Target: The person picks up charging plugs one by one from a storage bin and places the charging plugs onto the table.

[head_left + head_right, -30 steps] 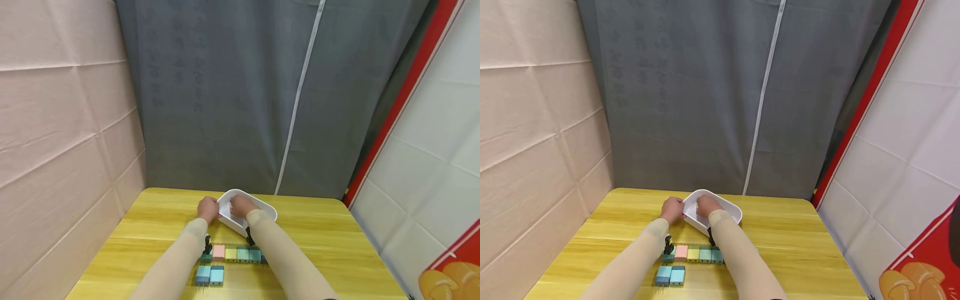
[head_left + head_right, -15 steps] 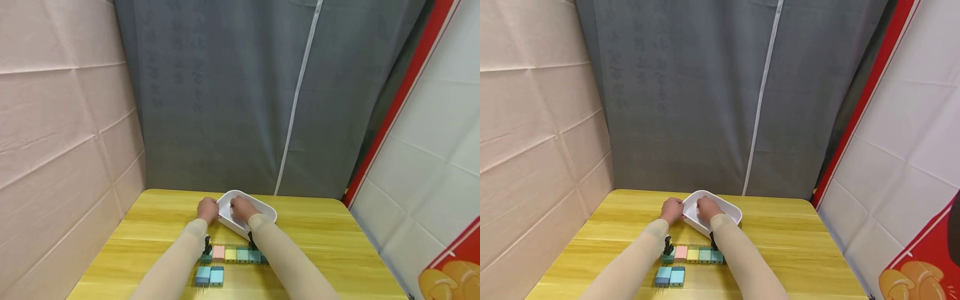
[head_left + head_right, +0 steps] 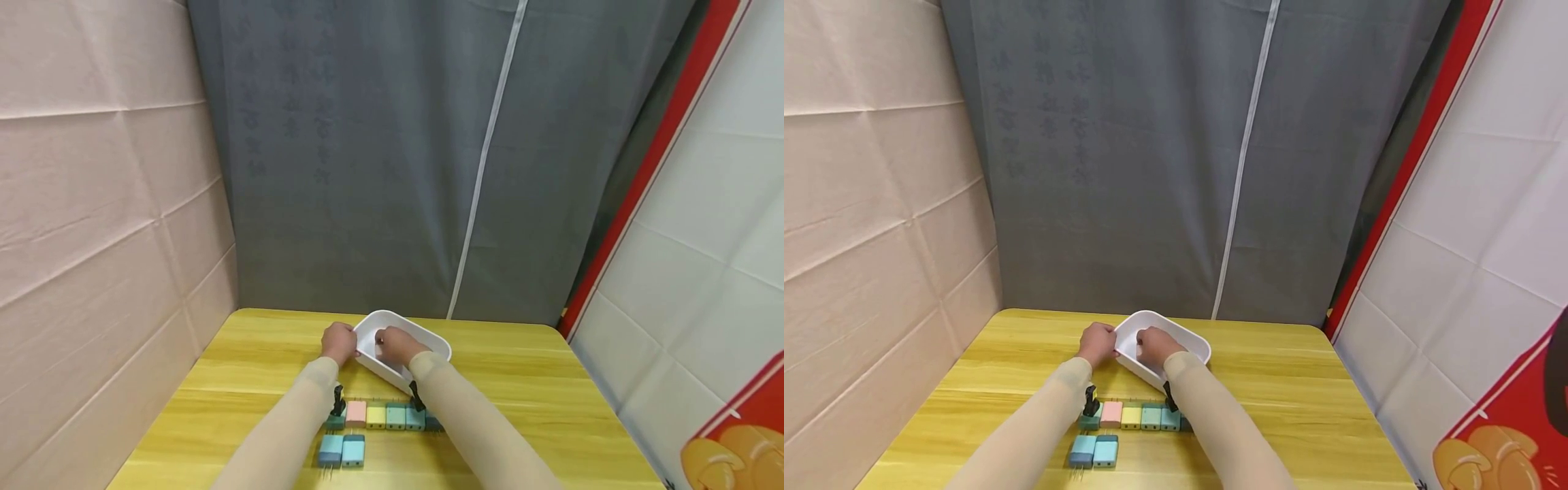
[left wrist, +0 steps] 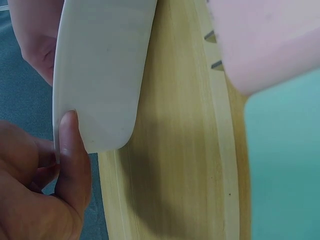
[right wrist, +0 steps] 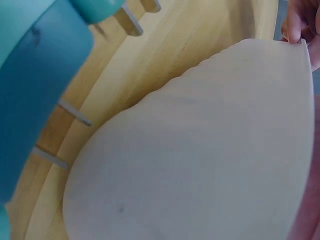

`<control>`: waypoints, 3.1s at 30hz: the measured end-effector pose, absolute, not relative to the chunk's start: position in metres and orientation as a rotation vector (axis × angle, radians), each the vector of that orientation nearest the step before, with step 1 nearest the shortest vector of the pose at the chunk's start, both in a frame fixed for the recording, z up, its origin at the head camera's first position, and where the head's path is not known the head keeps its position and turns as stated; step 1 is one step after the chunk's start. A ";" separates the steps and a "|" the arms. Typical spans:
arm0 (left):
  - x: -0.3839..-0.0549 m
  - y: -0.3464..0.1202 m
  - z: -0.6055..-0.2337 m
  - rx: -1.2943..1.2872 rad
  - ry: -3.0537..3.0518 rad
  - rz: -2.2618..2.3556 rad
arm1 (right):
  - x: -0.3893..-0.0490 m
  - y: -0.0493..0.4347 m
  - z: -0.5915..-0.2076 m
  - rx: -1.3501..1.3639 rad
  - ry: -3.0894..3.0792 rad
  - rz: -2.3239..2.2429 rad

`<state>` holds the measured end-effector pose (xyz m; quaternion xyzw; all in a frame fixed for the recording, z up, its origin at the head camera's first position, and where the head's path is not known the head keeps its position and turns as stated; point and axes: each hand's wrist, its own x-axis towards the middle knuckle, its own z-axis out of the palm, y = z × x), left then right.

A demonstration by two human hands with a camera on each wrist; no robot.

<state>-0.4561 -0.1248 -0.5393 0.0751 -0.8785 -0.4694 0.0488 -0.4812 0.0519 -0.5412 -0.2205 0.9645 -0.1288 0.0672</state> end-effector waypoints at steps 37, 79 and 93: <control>-0.459 -0.124 -0.541 0.234 -2.705 -1.407 | -0.420 0.082 -0.494 -0.948 2.984 -0.594; -0.454 -0.122 -0.538 0.228 -2.710 -1.385 | -0.297 0.080 -0.526 -1.137 2.760 -0.741; -0.459 -0.123 -0.541 0.222 -2.716 -1.390 | -0.279 0.080 -0.534 -1.060 2.760 -0.702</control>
